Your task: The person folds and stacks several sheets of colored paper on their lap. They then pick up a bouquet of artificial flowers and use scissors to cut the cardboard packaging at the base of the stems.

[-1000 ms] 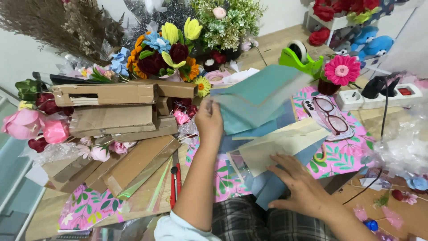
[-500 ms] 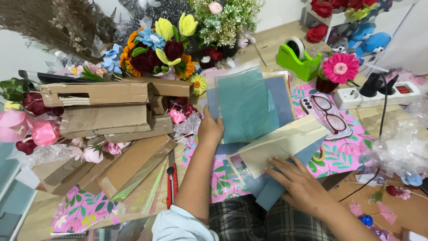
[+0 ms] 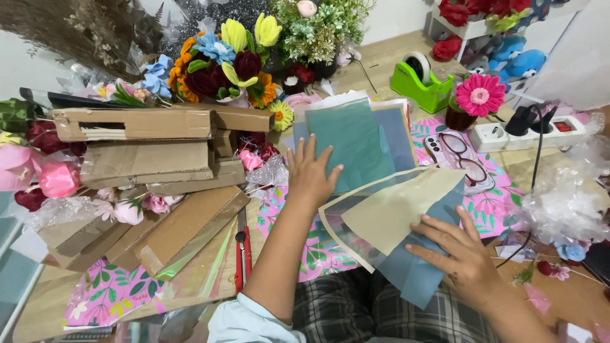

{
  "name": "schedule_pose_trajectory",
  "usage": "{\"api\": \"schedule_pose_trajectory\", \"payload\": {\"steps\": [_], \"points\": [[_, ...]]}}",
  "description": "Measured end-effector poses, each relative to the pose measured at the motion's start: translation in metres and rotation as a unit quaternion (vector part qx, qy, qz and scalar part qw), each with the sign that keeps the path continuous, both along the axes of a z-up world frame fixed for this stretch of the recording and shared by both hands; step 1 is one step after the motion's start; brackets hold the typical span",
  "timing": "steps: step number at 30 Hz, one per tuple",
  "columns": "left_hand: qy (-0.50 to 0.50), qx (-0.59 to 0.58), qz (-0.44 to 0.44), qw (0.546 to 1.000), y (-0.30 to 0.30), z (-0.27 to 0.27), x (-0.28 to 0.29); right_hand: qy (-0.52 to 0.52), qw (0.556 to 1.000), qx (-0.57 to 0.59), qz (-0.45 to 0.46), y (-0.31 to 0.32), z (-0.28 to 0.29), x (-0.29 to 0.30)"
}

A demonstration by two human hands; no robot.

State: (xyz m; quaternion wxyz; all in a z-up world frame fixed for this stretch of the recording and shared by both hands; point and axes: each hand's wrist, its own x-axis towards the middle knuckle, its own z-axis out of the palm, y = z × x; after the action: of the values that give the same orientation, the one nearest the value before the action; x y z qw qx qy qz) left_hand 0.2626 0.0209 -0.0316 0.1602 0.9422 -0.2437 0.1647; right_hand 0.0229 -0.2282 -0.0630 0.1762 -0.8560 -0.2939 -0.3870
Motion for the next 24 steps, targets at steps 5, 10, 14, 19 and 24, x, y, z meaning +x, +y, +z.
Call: {"api": "schedule_pose_trajectory", "payload": {"steps": [5,10,14,19,24], "points": [[0.017,-0.045,-0.041,0.998,-0.004,0.004,-0.016,-0.003,1.000,0.010,-0.006,-0.005,0.012,-0.014],[0.072,0.066,-0.104,0.990,-0.007,-0.005,-0.025,-0.019,0.997,0.055,-0.047,-0.007,0.018,-0.026],[0.072,0.042,-0.151,0.985,-0.019,-0.027,-0.053,-0.028,0.993,0.095,-0.056,-0.004,0.023,-0.029],[0.088,0.082,-0.138,0.983,-0.023,-0.064,-0.052,-0.009,0.994,0.102,-0.043,-0.003,0.015,-0.033],[-0.025,0.008,-0.146,0.989,-0.019,-0.070,-0.055,-0.028,0.995,0.082,-0.047,-0.001,0.022,-0.034]]}}
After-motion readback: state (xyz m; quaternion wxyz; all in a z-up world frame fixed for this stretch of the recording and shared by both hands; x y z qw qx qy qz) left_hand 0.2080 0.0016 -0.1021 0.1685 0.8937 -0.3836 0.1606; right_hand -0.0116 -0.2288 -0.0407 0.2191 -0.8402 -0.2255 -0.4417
